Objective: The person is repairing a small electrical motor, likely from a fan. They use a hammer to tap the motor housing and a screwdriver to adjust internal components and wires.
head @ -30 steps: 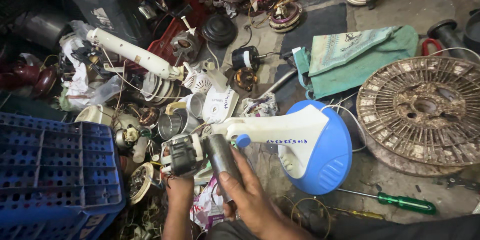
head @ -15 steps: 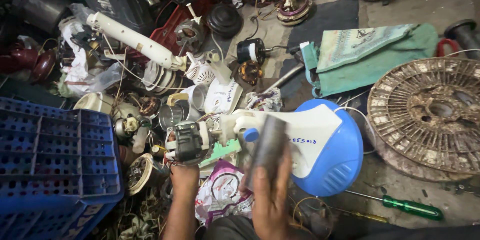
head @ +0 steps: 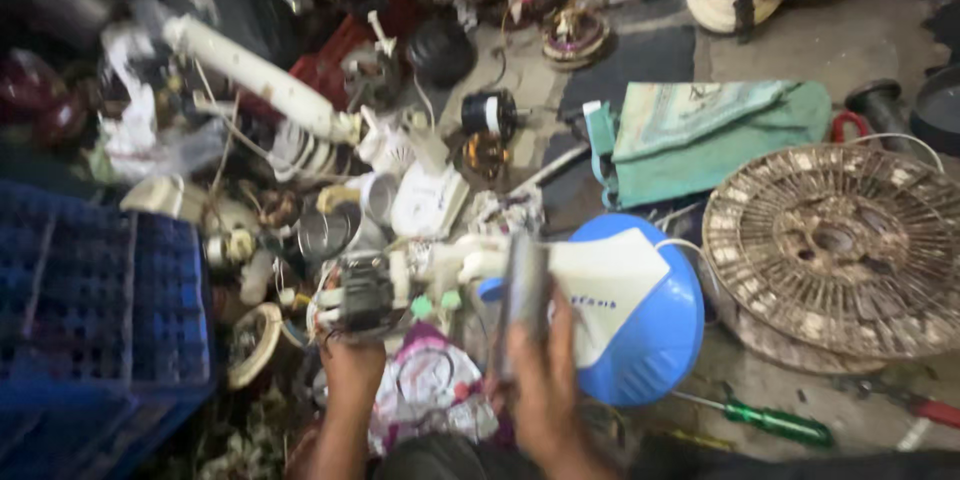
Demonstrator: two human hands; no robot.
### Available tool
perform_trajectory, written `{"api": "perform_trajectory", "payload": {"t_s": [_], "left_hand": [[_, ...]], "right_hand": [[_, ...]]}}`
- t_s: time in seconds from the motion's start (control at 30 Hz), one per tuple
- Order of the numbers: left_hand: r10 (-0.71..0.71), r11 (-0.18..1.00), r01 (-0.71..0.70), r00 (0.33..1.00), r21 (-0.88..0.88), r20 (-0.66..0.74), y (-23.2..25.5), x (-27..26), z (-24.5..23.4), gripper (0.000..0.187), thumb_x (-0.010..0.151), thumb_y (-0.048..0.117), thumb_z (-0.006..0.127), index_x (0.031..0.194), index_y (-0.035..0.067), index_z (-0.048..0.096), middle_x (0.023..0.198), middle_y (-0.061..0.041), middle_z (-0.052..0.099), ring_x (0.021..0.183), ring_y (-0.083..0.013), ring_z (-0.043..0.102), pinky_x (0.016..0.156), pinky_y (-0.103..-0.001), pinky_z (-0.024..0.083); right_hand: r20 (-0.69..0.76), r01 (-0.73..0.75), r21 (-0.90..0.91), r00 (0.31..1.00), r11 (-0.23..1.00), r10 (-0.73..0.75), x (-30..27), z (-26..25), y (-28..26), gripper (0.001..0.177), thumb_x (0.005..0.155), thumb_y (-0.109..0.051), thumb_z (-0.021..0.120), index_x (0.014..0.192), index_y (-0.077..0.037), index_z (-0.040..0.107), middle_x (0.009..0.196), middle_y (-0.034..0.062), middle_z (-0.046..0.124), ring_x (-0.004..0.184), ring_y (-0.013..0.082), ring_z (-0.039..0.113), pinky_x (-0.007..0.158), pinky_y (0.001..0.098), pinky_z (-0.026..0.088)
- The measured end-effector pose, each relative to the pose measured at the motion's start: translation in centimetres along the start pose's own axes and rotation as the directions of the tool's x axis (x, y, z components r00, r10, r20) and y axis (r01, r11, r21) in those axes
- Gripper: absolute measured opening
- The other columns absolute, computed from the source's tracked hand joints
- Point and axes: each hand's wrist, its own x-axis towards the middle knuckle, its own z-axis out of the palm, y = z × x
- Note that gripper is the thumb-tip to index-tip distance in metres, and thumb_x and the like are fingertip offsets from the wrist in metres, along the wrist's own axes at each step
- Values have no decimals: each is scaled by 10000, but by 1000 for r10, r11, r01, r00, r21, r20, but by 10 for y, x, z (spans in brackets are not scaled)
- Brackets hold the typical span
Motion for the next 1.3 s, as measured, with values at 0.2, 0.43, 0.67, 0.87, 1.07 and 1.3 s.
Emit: {"api": "perform_trajectory", "payload": {"t_s": [0.2, 0.43, 0.67, 0.87, 1.07, 1.3], "left_hand": [[-397, 622, 386, 905, -682, 150, 37, 20, -20, 320, 837, -6, 593, 1149, 20, 659, 1092, -120, 706, 1038, -305, 685, 1009, -432, 500], [423, 891, -423, 905, -163, -38, 89, 44, -83, 307, 751, -106, 642, 1008, 59, 679, 942, -107, 713, 938, -307, 712, 919, -423, 565], [391, 895, -283, 869, -344, 303, 100, 33, -87, 338, 734, -20, 694, 1064, 45, 732, 889, -130, 734, 827, -336, 706, 744, -425, 556], [103, 765, 321, 794, -558, 599, 127, 38, -46, 213, 1032, 256, 606, 938, 92, 704, 709, -47, 615, 611, -271, 553, 525, -373, 420], [-111, 321, 918, 281, -233, 953, 120, 78, -25, 400, 1057, 405, 513, 864, 102, 690, 568, 42, 405, 428, -113, 282, 394, -306, 225], [-124, 940, 172, 977, -296, 173, 103, 66, -39, 292, 1013, 313, 544, 953, 98, 732, 728, -190, 707, 632, -381, 653, 581, -482, 499]], "right_hand": [[-250, 162, -58, 953, 985, -172, 9, -27, -4, 671, 953, -357, 537, 1570, -254, 293, 1032, 54, 620, 696, 142, 609, 527, 298, 520], [-225, 123, 66, 969, 990, -105, 53, -61, -15, 632, 958, -361, 575, 1538, -237, 356, 938, 88, 607, 657, 183, 588, 510, 313, 477], [-389, 199, -66, 897, 978, -209, 30, -104, -25, 634, 958, -337, 553, 1547, -261, 330, 1006, 70, 627, 688, 194, 612, 477, 345, 456], [-484, 95, -100, 865, 990, -132, -16, -138, -35, 649, 950, -363, 543, 1562, -296, 338, 950, 118, 595, 582, 213, 575, 467, 347, 439], [-548, 116, -216, 808, 970, -219, -41, -145, -59, 695, 928, -350, 554, 1568, -311, 285, 926, 73, 570, 522, 199, 513, 432, 336, 377], [54, 518, -631, 772, 577, -633, -40, -95, -57, 694, 872, -101, 712, 1455, -27, 343, 1089, 113, 688, 913, 201, 711, 760, 345, 607]]}}
